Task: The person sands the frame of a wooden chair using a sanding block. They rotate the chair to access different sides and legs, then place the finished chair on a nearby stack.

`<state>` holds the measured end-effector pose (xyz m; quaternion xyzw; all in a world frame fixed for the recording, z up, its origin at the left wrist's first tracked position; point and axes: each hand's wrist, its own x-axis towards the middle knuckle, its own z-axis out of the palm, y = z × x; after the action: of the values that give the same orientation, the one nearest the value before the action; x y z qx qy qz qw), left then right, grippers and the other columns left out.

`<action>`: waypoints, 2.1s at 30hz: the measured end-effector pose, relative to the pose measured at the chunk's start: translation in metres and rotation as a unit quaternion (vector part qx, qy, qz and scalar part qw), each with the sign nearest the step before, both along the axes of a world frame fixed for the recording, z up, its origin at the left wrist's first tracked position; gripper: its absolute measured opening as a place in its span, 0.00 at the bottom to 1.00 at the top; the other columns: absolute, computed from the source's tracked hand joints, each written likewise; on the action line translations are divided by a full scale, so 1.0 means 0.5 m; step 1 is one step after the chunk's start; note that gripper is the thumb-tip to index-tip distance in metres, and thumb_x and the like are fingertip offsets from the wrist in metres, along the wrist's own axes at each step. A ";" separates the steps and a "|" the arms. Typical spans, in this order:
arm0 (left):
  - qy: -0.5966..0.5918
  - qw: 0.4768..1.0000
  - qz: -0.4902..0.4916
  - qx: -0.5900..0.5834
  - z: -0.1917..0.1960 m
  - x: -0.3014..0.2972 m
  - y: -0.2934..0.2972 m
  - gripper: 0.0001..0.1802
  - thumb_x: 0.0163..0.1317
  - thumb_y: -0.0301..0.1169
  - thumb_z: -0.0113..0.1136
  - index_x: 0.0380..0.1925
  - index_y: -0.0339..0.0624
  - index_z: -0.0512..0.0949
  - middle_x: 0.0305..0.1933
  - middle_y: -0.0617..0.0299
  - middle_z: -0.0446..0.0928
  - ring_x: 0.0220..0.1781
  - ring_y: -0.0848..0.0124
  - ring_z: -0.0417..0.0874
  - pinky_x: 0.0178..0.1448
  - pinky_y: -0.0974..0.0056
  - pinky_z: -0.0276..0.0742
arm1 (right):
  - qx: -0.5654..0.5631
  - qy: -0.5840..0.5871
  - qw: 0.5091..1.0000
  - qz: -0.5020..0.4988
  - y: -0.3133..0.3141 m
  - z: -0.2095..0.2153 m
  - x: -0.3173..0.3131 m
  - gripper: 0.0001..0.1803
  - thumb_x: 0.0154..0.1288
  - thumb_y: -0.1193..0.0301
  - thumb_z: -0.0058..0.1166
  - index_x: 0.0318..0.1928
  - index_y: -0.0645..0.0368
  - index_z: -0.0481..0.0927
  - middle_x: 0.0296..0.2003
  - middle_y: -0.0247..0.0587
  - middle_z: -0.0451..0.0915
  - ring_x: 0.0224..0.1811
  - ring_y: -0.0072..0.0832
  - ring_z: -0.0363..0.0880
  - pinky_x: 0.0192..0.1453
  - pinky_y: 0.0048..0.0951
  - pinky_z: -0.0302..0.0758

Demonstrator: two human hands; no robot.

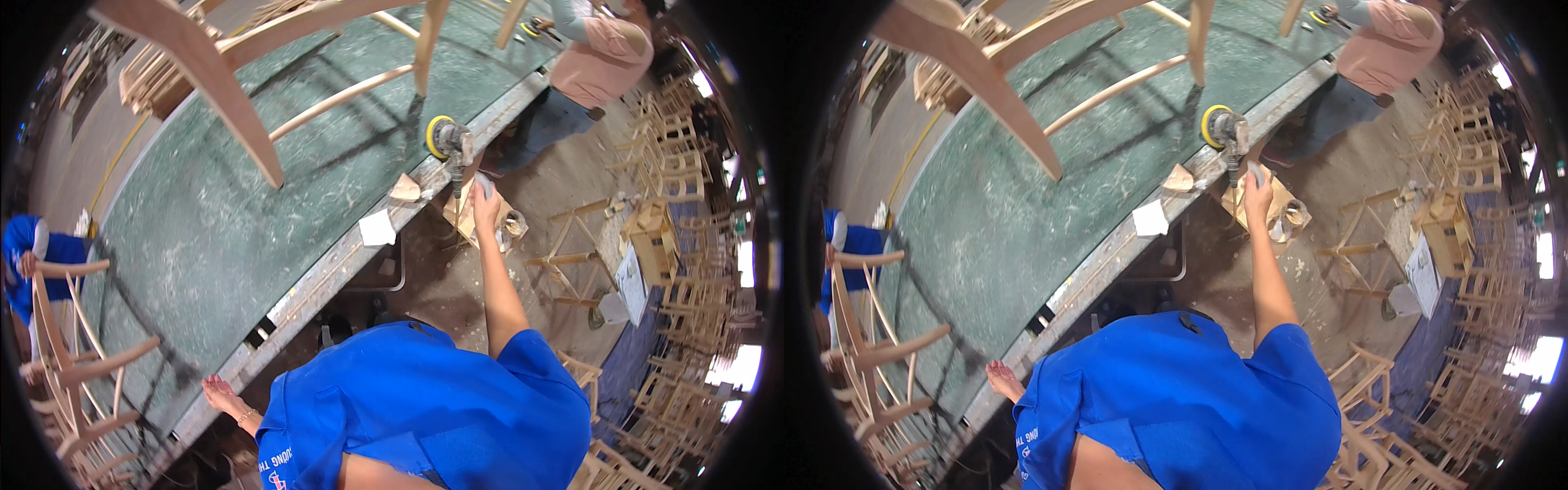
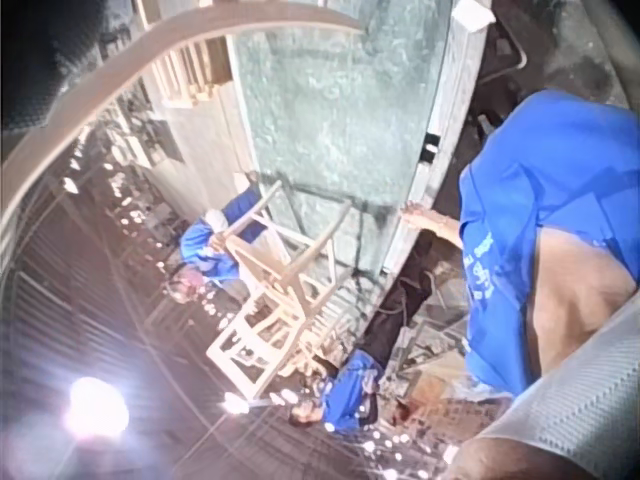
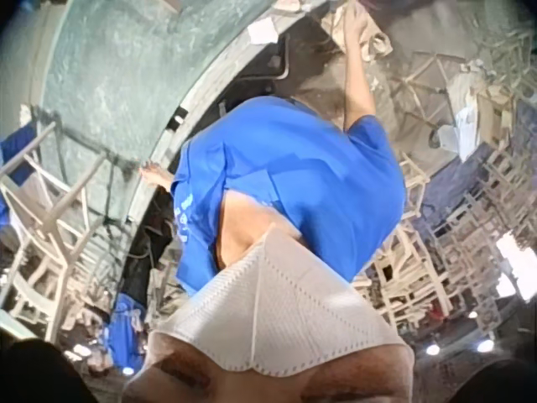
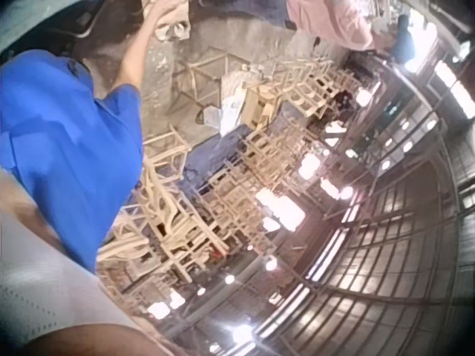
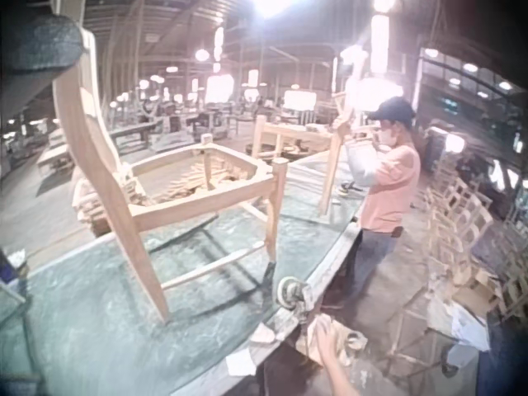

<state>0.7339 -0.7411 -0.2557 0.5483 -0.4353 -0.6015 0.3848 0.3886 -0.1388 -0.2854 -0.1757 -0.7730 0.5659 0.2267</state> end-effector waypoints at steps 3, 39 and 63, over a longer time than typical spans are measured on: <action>0.015 0.998 0.048 0.046 -0.011 0.045 0.020 0.27 0.66 0.45 0.52 0.61 0.43 0.67 0.63 0.57 0.70 0.60 0.64 0.74 0.60 0.60 0.67 | 0.116 0.034 0.992 -0.020 -0.014 0.046 -0.104 0.12 0.66 0.69 0.54 0.45 0.63 0.77 0.28 0.35 0.81 0.28 0.20 0.78 0.33 0.23 0.74; -0.280 0.654 -0.700 0.068 -0.118 -0.094 0.244 0.19 0.62 0.41 0.55 0.47 0.40 0.75 0.40 0.59 0.79 0.37 0.70 0.81 0.35 0.67 0.74 | -0.029 -0.507 0.837 -0.203 -0.189 -0.272 0.997 0.21 0.58 0.59 0.51 0.48 0.57 0.80 0.46 0.55 0.80 0.51 0.50 0.78 0.53 0.45 0.74; -0.331 0.553 -0.765 0.005 -0.099 0.277 0.732 0.19 0.61 0.42 0.55 0.45 0.40 0.76 0.35 0.60 0.80 0.32 0.72 0.80 0.31 0.67 0.72 | -0.121 -0.450 0.820 -0.332 0.254 -0.287 1.439 0.23 0.55 0.59 0.50 0.46 0.63 0.80 0.45 0.59 0.80 0.50 0.50 0.78 0.54 0.44 0.74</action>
<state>0.8726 -0.3750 -0.3050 0.1714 -0.7843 -0.4475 -0.3940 1.1081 -0.0119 -0.4287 -0.6827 -0.6095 0.4030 0.0047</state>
